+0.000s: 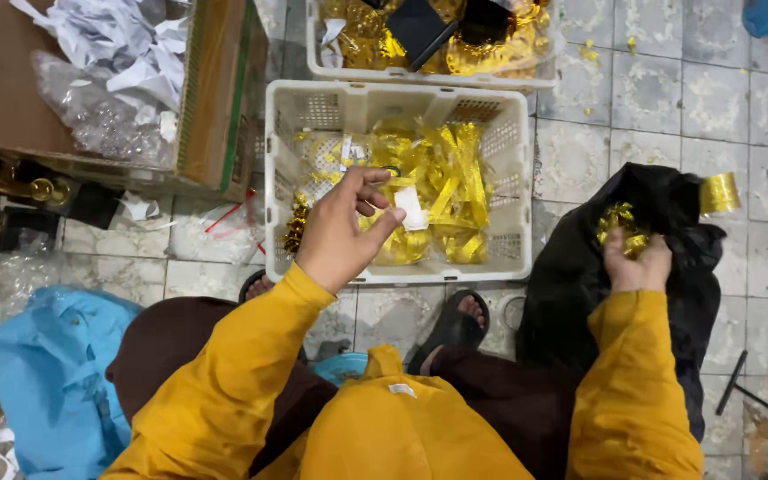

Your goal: The person sits on the floor and wraps small white items with gold tinsel by hand. They pick up a white item, wrap it with the tinsel, and place the finished bundle into a white plastic basket. The process is repeated continuously throughout the clip.

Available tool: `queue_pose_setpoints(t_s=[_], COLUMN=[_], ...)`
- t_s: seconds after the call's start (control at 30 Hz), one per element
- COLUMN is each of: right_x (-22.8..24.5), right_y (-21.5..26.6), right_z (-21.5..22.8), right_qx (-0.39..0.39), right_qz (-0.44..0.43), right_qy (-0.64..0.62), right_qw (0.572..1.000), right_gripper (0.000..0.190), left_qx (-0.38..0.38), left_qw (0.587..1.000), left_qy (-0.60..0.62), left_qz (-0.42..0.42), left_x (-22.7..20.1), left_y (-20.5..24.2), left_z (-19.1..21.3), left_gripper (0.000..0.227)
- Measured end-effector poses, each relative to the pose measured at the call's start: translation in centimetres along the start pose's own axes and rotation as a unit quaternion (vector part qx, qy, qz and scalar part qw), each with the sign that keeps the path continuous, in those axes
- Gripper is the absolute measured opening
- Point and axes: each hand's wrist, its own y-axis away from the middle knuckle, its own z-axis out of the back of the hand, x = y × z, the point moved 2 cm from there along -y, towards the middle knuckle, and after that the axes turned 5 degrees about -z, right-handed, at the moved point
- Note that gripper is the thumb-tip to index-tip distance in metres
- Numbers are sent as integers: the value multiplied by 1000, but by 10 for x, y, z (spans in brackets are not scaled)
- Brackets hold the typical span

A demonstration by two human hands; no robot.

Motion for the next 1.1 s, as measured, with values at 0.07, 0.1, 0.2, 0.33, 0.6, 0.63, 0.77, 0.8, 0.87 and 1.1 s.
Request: queue_pose_setpoints(t_s=[0.07, 0.1, 0.2, 0.33, 0.6, 0.63, 0.77, 0.8, 0.87, 1.1], right_x=[28, 54, 139, 263, 254, 257, 286, 284, 282, 318], right_y=[0, 10, 61, 151, 221, 230, 250, 250, 249, 257], right_z=[-17, -15, 0, 36, -210, -226, -190, -191, -191, -176], right_qx=[102, 104, 49, 237, 225, 267, 210, 208, 201, 326], right_qz=[-143, -142, -273, 125, 486, 504, 655, 658, 659, 589], right_qy=[-481, -481, -731, -401, 206, 237, 345, 344, 326, 286], right_qw=[859, 859, 623, 876, 819, 786, 639, 637, 647, 683], right_gripper=[38, 38, 87, 62, 56, 46, 32, 32, 34, 29], left_qx=[-13, -15, -47, -50, -55, -63, -104, -108, -85, -85], left_qw=[1000, 1000, 998, 998, 997, 996, 991, 991, 995, 995], left_qy=[-2, -2, 27, 24, -3, -8, -42, -44, -21, -14], left_qz=[-9, -8, -11, -21, -58, -59, -72, -71, -46, -52], left_x=[1, 0, -1, -2, 1, 2, 9, 8, 5, 4], left_y=[0, 1, 3, 3, 9, 9, 14, 14, 15, 15], left_z=[4, 5, 12, 17, 26, 27, 36, 40, 46, 50], left_gripper=[39, 39, 40, 39, 42, 43, 44, 44, 40, 42])
